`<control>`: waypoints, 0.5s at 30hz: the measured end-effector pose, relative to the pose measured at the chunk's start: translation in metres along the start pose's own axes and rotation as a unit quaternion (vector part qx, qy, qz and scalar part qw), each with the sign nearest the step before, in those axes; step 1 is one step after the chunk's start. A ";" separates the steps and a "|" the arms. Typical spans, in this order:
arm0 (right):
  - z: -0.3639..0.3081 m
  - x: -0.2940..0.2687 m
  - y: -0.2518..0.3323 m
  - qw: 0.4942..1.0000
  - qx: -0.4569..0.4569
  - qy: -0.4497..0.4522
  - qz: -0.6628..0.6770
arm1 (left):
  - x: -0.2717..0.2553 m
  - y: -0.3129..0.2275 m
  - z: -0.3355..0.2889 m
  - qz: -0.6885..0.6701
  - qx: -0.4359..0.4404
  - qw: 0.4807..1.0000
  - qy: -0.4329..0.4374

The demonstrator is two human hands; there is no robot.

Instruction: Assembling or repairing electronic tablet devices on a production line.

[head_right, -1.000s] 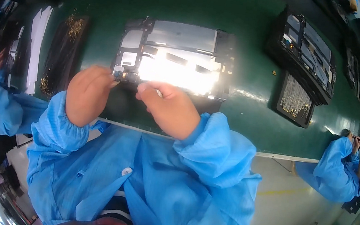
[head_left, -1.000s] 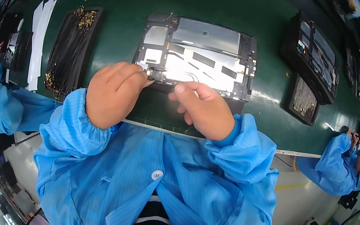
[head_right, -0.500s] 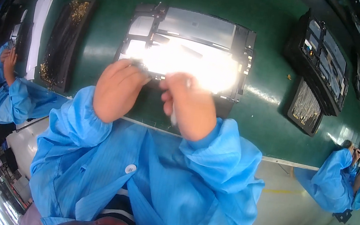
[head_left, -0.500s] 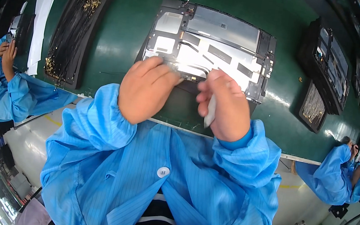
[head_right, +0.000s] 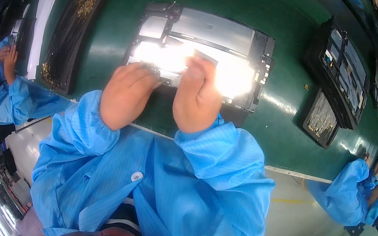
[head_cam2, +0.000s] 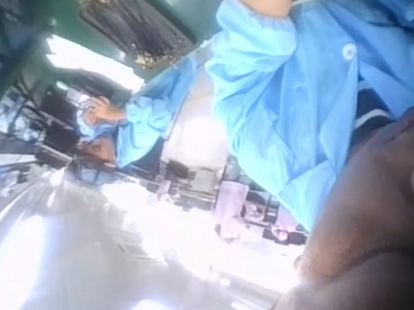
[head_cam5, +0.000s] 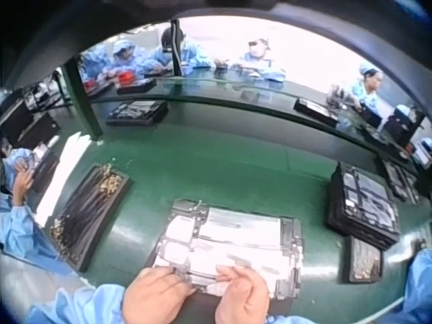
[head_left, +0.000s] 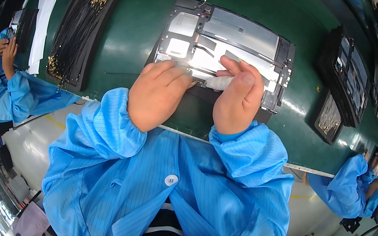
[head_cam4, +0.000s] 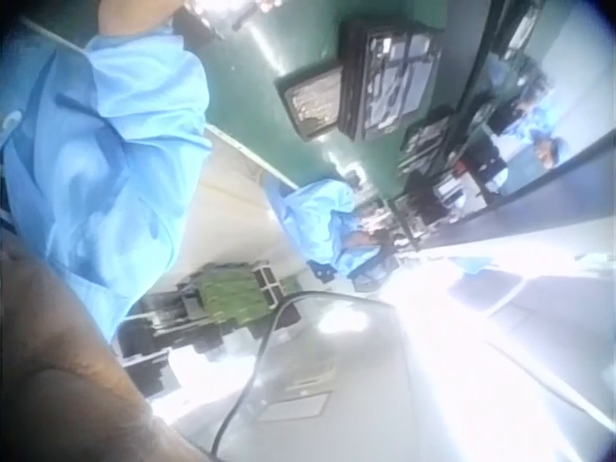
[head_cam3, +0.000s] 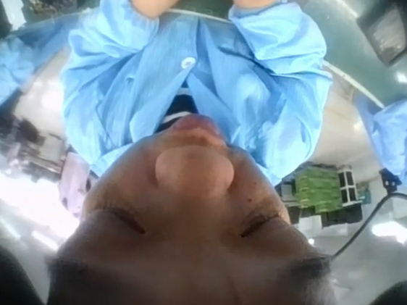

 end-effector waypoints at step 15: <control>0.003 -0.002 0.014 0.996 -0.073 -0.042 -0.007 | 0.003 0.001 0.000 0.029 0.003 1.000 0.011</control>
Point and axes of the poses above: each hand's wrist, its own z-axis towards the middle knuckle, its own x-axis out of the palm, y = z × x, the point moved 7 cm from there along z, towards the middle knuckle, and after that the axes turned 6 degrees about x, right-handed, at the moved point
